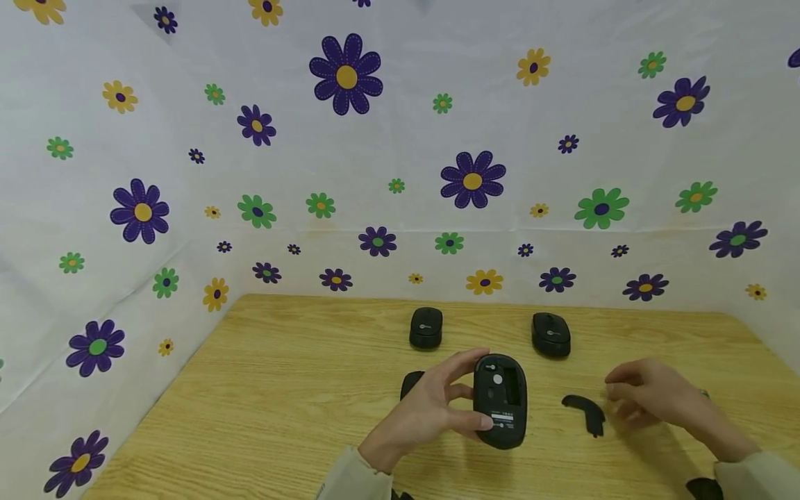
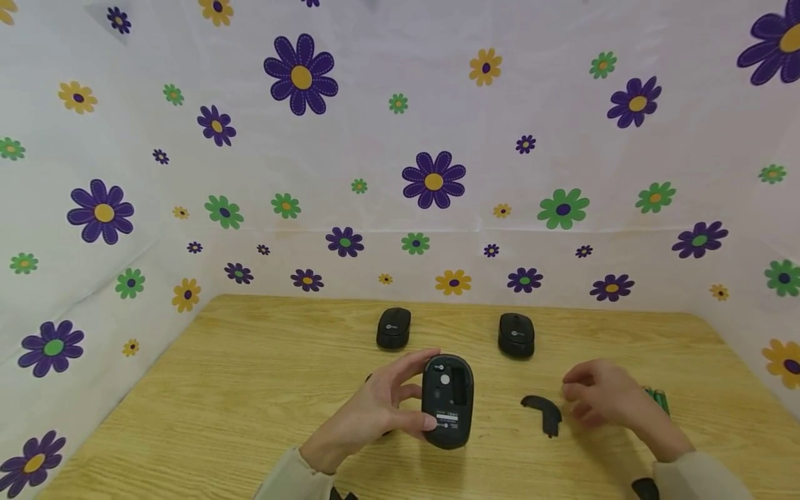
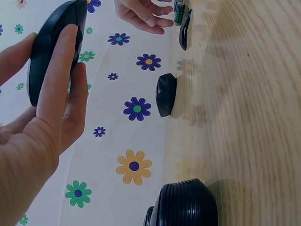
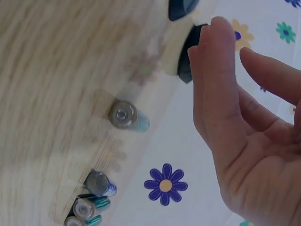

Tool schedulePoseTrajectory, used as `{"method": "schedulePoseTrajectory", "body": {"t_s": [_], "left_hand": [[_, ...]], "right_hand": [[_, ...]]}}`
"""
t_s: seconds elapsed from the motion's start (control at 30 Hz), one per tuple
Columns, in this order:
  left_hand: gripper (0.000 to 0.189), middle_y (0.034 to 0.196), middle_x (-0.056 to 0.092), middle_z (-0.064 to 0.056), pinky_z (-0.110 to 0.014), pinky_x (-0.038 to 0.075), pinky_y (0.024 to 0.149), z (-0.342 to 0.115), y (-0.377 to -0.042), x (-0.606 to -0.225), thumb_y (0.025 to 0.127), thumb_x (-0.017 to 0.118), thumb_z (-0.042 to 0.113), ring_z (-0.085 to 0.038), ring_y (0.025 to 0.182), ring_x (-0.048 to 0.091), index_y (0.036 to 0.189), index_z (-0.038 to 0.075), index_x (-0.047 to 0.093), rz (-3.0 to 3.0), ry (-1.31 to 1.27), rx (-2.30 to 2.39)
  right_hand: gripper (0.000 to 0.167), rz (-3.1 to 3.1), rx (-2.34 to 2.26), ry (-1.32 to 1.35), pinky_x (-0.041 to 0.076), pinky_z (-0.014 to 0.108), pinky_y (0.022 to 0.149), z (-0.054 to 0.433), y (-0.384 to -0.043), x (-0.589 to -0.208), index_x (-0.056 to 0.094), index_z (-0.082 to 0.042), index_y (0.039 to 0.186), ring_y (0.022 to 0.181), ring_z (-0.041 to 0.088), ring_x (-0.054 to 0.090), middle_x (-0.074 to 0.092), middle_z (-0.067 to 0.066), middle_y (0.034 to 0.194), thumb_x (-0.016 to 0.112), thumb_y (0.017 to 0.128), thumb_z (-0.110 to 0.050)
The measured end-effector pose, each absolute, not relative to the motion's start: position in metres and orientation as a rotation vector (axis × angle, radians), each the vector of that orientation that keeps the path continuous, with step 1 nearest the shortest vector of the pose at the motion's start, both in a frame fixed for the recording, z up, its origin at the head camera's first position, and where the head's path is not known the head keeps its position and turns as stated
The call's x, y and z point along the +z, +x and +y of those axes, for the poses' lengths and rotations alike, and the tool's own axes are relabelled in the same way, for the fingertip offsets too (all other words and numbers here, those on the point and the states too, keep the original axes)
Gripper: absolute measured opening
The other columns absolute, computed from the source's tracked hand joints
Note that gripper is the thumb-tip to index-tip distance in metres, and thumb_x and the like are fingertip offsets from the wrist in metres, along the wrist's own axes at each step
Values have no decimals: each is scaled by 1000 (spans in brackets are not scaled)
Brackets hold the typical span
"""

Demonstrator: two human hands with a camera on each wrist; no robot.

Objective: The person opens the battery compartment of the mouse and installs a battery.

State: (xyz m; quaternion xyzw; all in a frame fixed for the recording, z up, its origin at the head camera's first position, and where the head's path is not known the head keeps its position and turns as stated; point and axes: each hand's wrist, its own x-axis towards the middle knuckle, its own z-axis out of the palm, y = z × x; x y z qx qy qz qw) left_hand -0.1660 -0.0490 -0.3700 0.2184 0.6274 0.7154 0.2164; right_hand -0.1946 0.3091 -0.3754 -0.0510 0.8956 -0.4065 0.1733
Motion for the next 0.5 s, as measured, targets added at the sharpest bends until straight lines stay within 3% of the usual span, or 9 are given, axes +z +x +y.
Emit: {"method": "schedulePoseTrajectory", "body": {"t_s": [0.5], "left_hand": [[79,143,53,-4,-36,62,73,-49,-166,-370,82,71,-15,-22,104,62,151,16,49,1722,610,1990]], "right_hand": [[48,2397,-1355,-84,63,41,70,351,-194,-366,39,29,129,82,23,71,70,8,104,48,108,-14]]}}
